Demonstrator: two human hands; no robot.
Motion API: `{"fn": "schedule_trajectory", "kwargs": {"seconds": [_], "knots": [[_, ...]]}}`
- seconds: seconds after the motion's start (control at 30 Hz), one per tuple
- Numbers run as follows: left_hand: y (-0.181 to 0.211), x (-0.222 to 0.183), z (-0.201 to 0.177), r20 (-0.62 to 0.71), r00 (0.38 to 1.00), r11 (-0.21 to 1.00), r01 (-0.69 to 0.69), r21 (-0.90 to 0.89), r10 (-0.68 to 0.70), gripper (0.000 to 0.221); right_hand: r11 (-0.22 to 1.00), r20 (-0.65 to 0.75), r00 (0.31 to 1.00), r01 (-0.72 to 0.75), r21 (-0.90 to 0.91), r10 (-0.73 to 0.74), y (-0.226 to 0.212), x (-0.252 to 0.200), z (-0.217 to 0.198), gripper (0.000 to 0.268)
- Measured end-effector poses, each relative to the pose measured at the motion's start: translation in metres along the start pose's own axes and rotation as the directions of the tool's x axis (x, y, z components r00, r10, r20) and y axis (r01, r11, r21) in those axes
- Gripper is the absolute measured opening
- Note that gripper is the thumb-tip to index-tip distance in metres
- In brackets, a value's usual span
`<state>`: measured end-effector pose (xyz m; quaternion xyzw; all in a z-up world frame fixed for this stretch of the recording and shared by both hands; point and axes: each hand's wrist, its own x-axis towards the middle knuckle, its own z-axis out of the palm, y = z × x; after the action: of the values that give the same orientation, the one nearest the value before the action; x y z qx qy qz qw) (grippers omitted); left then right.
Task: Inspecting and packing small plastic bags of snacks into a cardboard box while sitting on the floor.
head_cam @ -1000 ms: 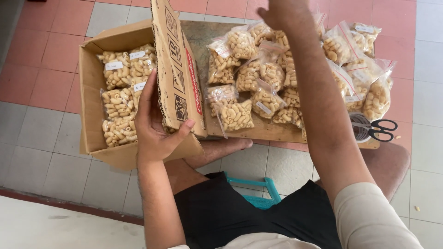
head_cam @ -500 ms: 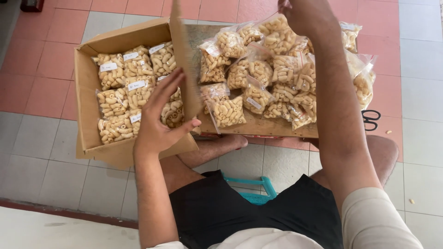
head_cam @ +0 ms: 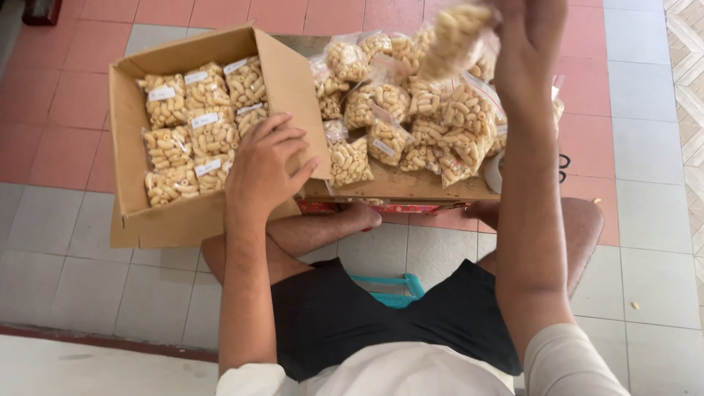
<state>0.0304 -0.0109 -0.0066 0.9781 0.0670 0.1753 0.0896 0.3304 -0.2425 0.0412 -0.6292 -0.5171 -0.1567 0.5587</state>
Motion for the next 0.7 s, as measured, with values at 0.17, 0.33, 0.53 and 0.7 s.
{"fn": "schedule_trajectory", "kwargs": {"seconds": [0.17, 0.33, 0.53, 0.7], "knots": [[-0.002, 0.004, 0.014, 0.04, 0.998, 0.972, 0.038, 0.231, -0.049, 0.046, 0.582, -0.068, 0.843, -0.308, 0.753, 0.534, -0.017, -0.055, 0.007, 0.003], [-0.015, -0.003, 0.026, -0.037, 0.999, 0.981, 0.015, 0.194, -0.008, 0.034, 0.223, 0.1, 0.766, -0.306, 0.925, 0.635, 0.018, -0.106, 0.02, 0.011], [-0.005, -0.006, 0.021, -0.201, 0.973, 0.978, -0.077, 0.193, 0.116, 0.023, -0.235, 0.288, 0.841, -0.198, 0.952, 0.457, 0.062, -0.156, 0.039, 0.015], [0.055, -0.008, 0.022, -0.392, 0.896, 0.978, -0.197, 0.071, 0.209, 0.02, -0.424, 0.344, 0.867, -0.176, 0.889, 0.362, 0.024, -0.159, 0.052, 0.016]]}}
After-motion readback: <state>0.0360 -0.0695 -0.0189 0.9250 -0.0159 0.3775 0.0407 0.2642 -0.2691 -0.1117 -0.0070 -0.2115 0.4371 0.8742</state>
